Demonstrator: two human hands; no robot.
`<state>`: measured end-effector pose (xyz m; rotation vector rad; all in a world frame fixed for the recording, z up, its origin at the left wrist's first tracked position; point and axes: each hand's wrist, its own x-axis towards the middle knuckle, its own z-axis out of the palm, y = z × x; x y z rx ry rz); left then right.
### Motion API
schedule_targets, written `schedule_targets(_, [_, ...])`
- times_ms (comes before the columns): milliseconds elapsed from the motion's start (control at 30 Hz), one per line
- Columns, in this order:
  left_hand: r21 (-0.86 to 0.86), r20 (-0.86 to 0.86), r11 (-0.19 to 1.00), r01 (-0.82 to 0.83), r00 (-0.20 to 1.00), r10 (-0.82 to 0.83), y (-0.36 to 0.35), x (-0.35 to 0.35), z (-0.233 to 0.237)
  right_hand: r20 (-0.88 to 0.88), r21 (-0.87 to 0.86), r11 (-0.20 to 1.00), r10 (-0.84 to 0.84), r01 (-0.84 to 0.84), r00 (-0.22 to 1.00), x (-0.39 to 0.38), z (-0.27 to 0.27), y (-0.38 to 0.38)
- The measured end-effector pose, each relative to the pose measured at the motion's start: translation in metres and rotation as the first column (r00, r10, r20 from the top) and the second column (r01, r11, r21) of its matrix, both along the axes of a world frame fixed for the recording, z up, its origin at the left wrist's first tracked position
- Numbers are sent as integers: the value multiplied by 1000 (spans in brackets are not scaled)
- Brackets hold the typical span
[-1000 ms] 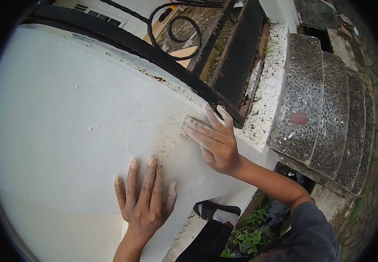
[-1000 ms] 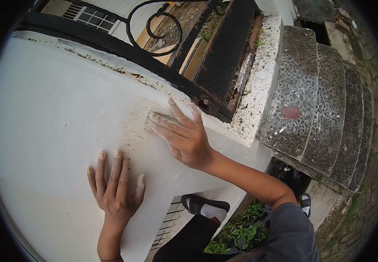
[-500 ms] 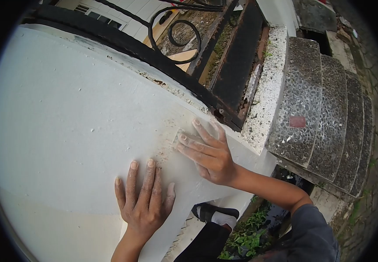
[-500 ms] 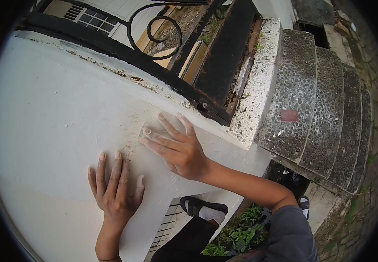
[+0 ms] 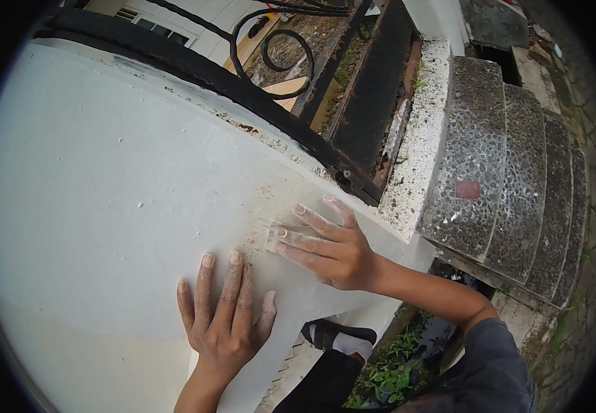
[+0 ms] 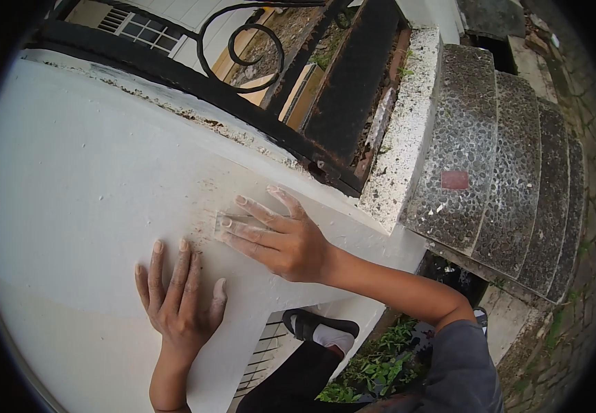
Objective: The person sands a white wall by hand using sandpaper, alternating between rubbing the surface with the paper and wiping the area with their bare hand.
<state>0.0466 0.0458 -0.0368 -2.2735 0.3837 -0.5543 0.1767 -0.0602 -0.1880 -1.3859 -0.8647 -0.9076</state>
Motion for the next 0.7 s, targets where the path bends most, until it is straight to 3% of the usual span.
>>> schedule_targets(33, [3,-1,1000,8,1000,-8,0,1,0,118,-74,995,76,-67,990,-3,-2,-3])
schedule_targets(133, [5,1,1000,10,1000,-10,2,0,0,-97,13,978,-207,209,974,32,2,-23])
schedule_targets(167, [2,1,1000,12,1000,-12,2,0,-1,-290,265,960,-10,90,957,35,5,-27])
schedule_targets(200, [-2,1,1000,15,1000,-15,2,0,-1,-413,513,858,225,21,882,36,7,-30])
schedule_targets(300, [-2,1,1000,16,1000,-16,1,0,0,-463,564,826,296,19,835,18,0,-44])
schedule_targets(400, [-6,8,1000,22,1000,-22,2,0,-1,-547,730,675,670,-106,501,8,-1,-50])
schedule_targets(533, [-26,4,999,40,999,-40,1,0,0,-411,857,491,835,-159,365,5,13,-53])
schedule_targets(633, [-73,-4,996,50,999,-51,0,-1,1,-406,789,580,738,-201,539,1,21,-51])
schedule_targets(700, [-82,-5,995,57,998,-58,-1,0,2,-380,613,787,369,-68,848,-4,26,-40])
